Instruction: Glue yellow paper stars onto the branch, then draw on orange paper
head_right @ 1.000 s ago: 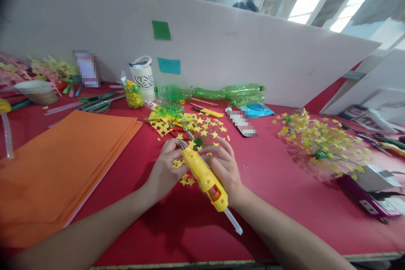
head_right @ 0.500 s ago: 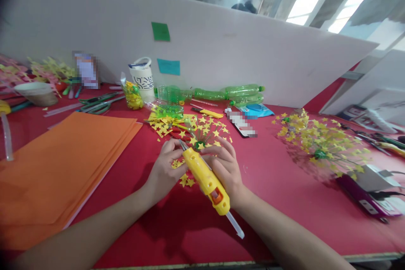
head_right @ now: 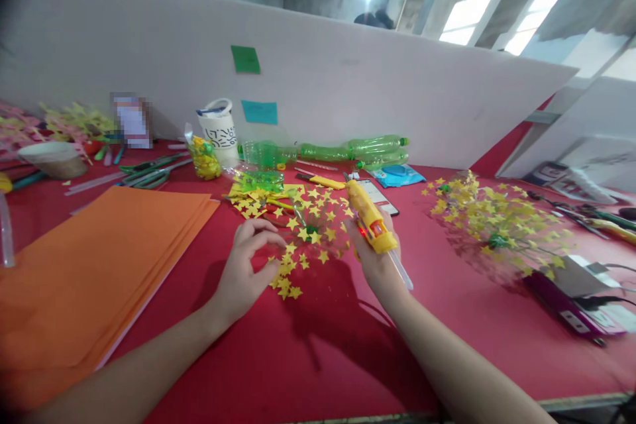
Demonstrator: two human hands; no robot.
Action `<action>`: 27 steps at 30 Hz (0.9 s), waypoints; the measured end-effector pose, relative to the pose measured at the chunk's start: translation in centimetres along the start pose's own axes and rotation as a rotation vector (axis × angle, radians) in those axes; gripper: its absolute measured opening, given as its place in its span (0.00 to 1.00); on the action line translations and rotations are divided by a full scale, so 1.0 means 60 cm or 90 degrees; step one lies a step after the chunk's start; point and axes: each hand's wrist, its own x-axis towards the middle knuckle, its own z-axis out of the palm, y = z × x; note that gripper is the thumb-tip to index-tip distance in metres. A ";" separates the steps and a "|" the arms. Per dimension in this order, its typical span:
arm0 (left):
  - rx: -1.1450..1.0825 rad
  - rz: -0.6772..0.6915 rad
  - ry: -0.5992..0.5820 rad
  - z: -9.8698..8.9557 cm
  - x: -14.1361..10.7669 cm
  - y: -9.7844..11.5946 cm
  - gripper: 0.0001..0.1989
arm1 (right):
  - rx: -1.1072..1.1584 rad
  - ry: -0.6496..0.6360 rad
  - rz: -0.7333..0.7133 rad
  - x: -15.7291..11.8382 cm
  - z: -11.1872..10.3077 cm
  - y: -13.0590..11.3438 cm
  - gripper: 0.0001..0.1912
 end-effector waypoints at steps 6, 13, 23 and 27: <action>-0.046 -0.102 0.047 -0.007 0.011 -0.017 0.07 | 0.067 -0.006 0.155 0.010 0.001 -0.006 0.18; -0.124 -0.085 -0.031 -0.012 0.010 -0.010 0.06 | 0.079 -0.013 0.187 0.010 0.005 0.005 0.19; -0.117 0.019 -0.089 -0.018 -0.004 0.002 0.06 | 0.112 0.003 0.226 0.022 0.012 0.023 0.21; -0.080 0.078 -0.079 -0.020 -0.008 0.002 0.05 | 0.123 -0.048 0.220 0.013 0.027 0.028 0.18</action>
